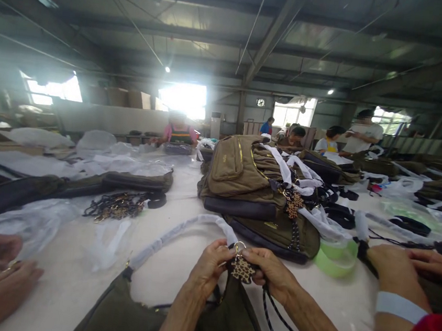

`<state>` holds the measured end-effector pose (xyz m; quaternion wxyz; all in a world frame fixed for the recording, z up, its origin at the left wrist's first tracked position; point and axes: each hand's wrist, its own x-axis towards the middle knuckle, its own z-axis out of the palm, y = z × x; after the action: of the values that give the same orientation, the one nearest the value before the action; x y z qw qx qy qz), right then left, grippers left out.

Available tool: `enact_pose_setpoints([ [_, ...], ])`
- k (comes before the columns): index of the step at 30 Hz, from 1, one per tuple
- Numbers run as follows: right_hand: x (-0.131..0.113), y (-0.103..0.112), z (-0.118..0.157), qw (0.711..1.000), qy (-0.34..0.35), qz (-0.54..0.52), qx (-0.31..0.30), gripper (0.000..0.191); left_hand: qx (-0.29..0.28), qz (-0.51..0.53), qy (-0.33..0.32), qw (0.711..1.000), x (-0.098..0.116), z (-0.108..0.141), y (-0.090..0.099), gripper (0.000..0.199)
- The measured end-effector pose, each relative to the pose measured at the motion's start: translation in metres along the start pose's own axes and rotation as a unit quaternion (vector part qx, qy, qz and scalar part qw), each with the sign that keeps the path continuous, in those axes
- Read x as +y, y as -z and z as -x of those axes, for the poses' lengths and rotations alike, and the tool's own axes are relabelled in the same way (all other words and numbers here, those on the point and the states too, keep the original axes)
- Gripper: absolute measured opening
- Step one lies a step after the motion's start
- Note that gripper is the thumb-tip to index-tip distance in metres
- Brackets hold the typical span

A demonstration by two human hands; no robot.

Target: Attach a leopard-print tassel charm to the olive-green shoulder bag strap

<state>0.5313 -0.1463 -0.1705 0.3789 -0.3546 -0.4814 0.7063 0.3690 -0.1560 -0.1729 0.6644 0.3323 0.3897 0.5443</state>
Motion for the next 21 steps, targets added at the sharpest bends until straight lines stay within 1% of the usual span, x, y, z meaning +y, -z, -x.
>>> enact_pose_setpoints([
  [2, 0.003, -0.005, -0.006, 1.000, 0.002, 0.027, 0.010, 0.039, 0.040, 0.003, -0.044, 0.998, 0.001, -0.002, 0.000, 0.052],
  [3, 0.006, -0.008, -0.009, 0.998, 0.017, 0.053, 0.024, 0.037, 0.059, -0.004, -0.058, 0.997, 0.001, -0.003, 0.001, 0.053],
  [5, 0.014, -0.014, -0.015, 0.985, 0.091, 0.133, 0.061, 0.029, 0.095, -0.027, -0.070, 0.993, 0.000, -0.005, 0.003, 0.052],
  [6, 0.018, -0.017, -0.016, 0.970, 0.141, 0.180, 0.079, 0.025, 0.107, -0.035, -0.069, 0.991, -0.001, -0.006, 0.004, 0.051],
  [8, 0.024, -0.021, -0.016, 0.932, 0.233, 0.259, 0.102, 0.018, 0.116, -0.037, -0.060, 0.991, -0.003, -0.006, 0.004, 0.050],
  [10, 0.026, -0.023, -0.012, 0.903, 0.281, 0.305, 0.113, 0.017, 0.111, -0.028, -0.044, 0.992, -0.004, -0.005, 0.004, 0.049],
  [14, 0.016, -0.022, 0.000, 0.870, 0.310, 0.360, 0.129, 0.016, 0.091, -0.021, -0.018, 0.995, -0.003, -0.003, 0.004, 0.049],
  [17, 0.004, -0.020, 0.008, 0.839, 0.309, 0.428, 0.133, 0.016, 0.048, 0.013, 0.020, 0.999, 0.001, -0.002, 0.004, 0.041],
  [18, 0.000, -0.020, 0.011, 0.834, 0.301, 0.445, 0.127, 0.016, 0.028, 0.026, 0.032, 0.999, 0.001, -0.002, 0.004, 0.038],
  [19, -0.002, -0.020, 0.014, 0.834, 0.290, 0.455, 0.117, 0.016, 0.008, 0.032, 0.039, 0.999, 0.002, -0.002, 0.004, 0.036],
  [21, -0.005, -0.020, 0.021, 0.847, 0.264, 0.452, 0.092, 0.018, -0.022, 0.030, 0.037, 0.999, 0.002, -0.002, 0.005, 0.032],
])
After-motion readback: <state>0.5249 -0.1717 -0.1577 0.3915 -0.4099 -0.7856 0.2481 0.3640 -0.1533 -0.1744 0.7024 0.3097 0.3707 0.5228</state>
